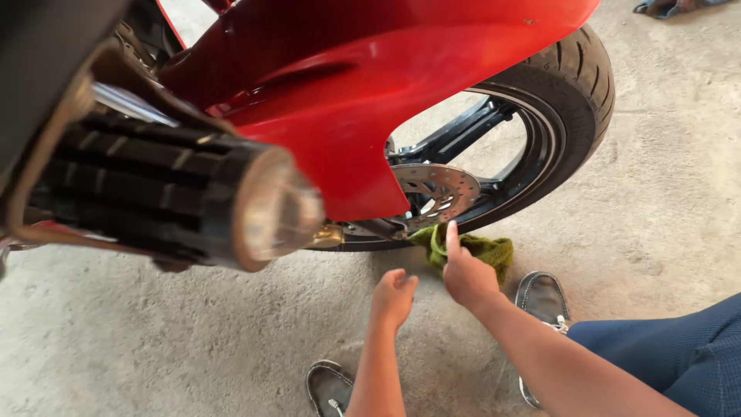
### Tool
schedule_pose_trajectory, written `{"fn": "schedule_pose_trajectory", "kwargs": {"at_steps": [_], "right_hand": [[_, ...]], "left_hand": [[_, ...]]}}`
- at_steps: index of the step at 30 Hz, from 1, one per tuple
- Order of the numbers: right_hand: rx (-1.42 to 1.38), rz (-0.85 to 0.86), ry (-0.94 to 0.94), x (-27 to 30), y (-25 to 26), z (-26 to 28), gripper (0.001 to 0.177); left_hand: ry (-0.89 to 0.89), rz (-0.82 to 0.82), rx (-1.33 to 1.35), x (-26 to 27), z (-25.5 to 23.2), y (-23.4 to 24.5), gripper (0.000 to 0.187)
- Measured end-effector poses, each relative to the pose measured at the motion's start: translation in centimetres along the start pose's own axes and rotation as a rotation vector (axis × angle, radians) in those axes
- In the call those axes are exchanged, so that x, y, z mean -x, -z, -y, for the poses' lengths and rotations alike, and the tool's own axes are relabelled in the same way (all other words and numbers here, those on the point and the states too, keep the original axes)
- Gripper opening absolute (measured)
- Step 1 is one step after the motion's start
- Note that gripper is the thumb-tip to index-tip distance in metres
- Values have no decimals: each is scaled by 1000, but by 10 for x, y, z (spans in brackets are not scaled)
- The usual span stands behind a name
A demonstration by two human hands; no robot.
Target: The person wipes the front wheel, brake disc, and fender of a red motorcycle using a green cloth. The person kneels beside the motorcycle and cleans the wheel area thoroughly.
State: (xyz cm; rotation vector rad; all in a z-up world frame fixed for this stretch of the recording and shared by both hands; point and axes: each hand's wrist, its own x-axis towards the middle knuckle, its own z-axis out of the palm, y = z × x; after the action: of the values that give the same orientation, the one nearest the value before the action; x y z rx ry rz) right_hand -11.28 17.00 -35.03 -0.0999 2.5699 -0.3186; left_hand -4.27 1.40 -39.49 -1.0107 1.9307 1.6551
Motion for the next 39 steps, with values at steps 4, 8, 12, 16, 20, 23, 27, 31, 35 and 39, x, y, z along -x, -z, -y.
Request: {"fn": "schedule_pose_trajectory", "kwargs": {"at_steps": [4,8,12,16,20,23,27,31,35,39], "right_hand": [[72,65,0,-8,2,7,85],[62,57,165,-16,-7,31,79],[-166,86,319,0,-28,38,64],[-434,-75,325,22,-34,40,57],[-683,-259,266,42,-31,41,67],[-642,-349,320,55,-22,28,60],[-613,-634,448,63,-1,9,58],[-674,-868,276,63,59,-11,41],[-619,-1058,257,57,155,-21,32],[-335,-1207,456,58,210,-17,30]], "left_hand": [[-26,-67,-156,-8,27,-10,54],[52,-29,40,-3,13,-15,56],[299,-74,492,-1,0,2,54],[122,11,695,-6,2,10,34],[3,-21,778,-14,6,-3,32],[-86,126,806,-11,-6,-7,35],[-130,373,586,19,-58,-17,40],[-506,437,263,67,-139,-45,53],[-1013,268,316,121,-209,-67,60],[-1145,-28,229,150,-237,-68,58]]}}
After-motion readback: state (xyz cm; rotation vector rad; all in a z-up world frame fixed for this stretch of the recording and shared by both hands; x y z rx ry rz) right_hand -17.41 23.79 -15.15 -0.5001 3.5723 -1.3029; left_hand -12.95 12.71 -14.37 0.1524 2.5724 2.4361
